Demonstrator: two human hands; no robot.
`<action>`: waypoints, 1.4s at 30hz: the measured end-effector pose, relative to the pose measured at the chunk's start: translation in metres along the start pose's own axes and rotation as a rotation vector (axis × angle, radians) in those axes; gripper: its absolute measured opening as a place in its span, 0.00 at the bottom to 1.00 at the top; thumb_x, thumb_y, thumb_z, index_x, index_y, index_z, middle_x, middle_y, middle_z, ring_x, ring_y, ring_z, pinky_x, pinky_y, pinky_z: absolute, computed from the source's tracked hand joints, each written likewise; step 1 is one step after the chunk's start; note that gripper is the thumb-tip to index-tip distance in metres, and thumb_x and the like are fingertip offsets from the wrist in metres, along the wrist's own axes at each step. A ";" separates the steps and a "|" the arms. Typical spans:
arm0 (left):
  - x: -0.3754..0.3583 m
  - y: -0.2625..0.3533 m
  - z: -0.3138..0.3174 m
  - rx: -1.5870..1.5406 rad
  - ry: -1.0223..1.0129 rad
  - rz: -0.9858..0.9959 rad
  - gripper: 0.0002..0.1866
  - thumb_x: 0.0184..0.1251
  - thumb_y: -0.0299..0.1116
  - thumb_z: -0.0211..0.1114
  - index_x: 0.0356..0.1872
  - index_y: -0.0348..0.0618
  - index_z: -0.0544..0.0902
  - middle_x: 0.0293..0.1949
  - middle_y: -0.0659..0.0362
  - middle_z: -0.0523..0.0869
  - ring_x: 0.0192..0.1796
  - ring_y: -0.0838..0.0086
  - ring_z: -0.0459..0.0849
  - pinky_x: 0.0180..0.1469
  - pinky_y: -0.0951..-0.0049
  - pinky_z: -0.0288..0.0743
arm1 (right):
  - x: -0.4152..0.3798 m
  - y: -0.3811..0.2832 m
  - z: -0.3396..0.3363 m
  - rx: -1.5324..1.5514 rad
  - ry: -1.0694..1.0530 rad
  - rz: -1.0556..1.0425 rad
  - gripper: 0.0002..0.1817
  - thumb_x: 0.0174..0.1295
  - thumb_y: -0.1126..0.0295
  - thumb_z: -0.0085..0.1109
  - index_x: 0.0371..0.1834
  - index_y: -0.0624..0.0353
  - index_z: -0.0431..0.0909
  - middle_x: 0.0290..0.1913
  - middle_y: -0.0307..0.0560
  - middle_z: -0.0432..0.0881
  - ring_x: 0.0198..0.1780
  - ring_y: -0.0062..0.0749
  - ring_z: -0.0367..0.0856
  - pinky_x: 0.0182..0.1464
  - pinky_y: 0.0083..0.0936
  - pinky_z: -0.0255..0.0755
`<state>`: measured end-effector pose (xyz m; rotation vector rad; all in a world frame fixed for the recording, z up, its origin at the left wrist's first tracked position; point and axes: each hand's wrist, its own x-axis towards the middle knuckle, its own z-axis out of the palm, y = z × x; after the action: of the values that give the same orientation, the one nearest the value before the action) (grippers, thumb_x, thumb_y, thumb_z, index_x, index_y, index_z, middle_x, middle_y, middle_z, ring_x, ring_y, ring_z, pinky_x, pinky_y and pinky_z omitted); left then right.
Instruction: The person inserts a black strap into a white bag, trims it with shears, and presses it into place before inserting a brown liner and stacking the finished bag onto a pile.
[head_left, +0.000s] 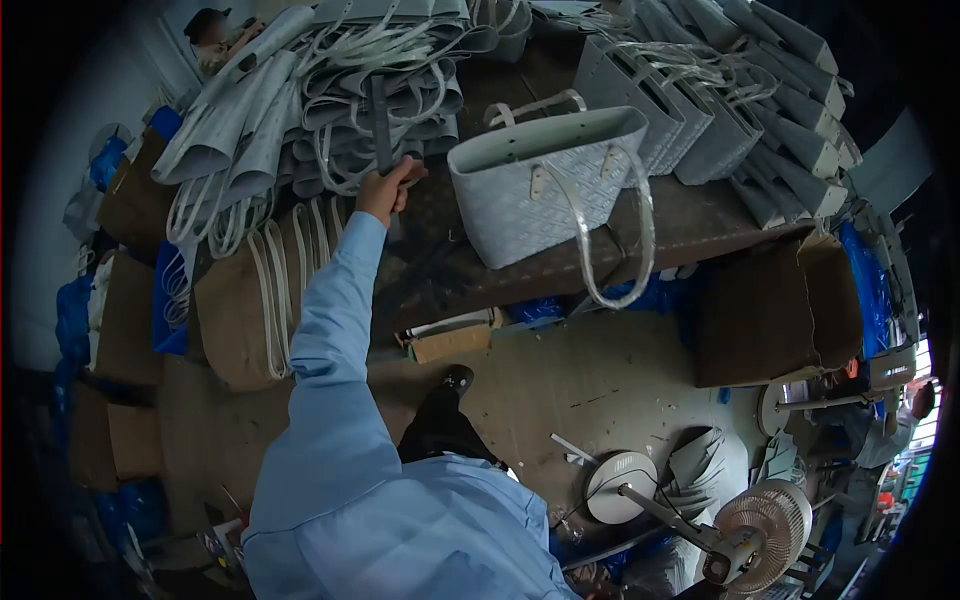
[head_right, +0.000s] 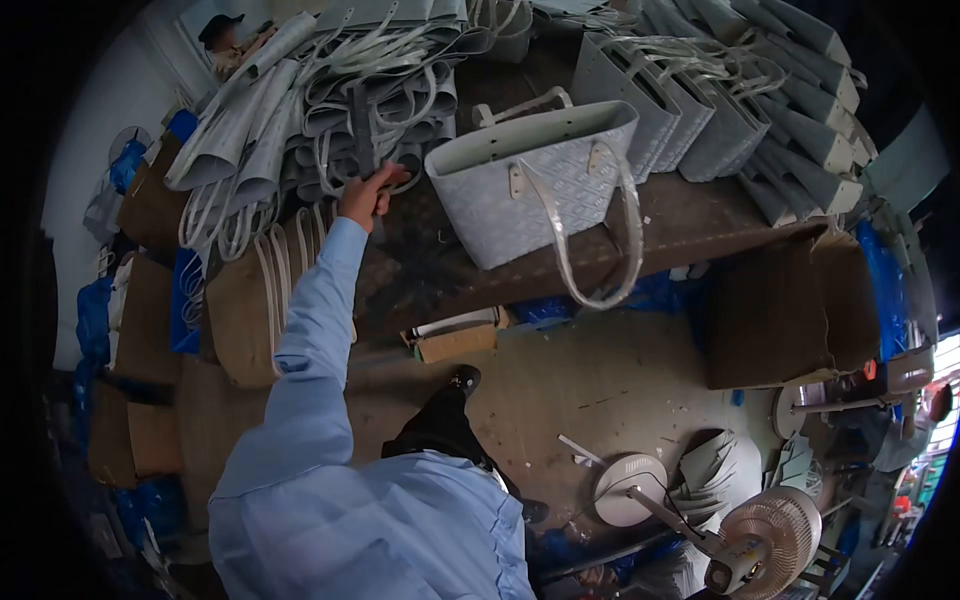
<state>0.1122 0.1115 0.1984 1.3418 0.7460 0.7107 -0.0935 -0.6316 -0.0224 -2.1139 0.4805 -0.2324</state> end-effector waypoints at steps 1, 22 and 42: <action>0.016 -0.001 0.001 -0.053 -0.111 0.007 0.17 0.64 0.44 0.62 0.39 0.38 0.84 0.37 0.56 0.87 0.14 0.85 0.64 0.14 0.80 0.53 | -0.009 -0.016 0.033 0.051 -0.043 -0.006 0.23 0.49 0.84 0.57 0.50 0.58 0.67 0.39 0.42 0.72 0.41 0.27 0.71 0.42 0.24 0.68; 0.028 -0.022 0.006 -0.080 -0.193 0.060 0.22 0.63 0.49 0.63 0.34 0.35 0.84 0.25 0.58 0.85 0.22 0.79 0.77 0.27 0.74 0.69 | -0.013 -0.431 0.304 0.535 -0.589 -0.470 0.36 0.59 0.41 0.55 0.56 0.61 0.61 0.45 0.47 0.71 0.34 0.25 0.69 0.36 0.21 0.64; 0.047 0.033 0.051 -0.389 -0.447 -0.154 0.10 0.62 0.34 0.65 0.30 0.36 0.82 0.23 0.63 0.80 0.19 0.87 0.68 0.22 0.82 0.60 | 0.047 -0.599 0.305 0.509 -1.353 -0.245 0.28 0.69 0.48 0.42 0.56 0.64 0.65 0.36 0.44 0.76 0.26 0.20 0.71 0.28 0.17 0.64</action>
<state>0.1798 0.1229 0.2318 1.0211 0.3249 0.3843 0.2030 -0.1228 0.3061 -1.3872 -0.5862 0.8251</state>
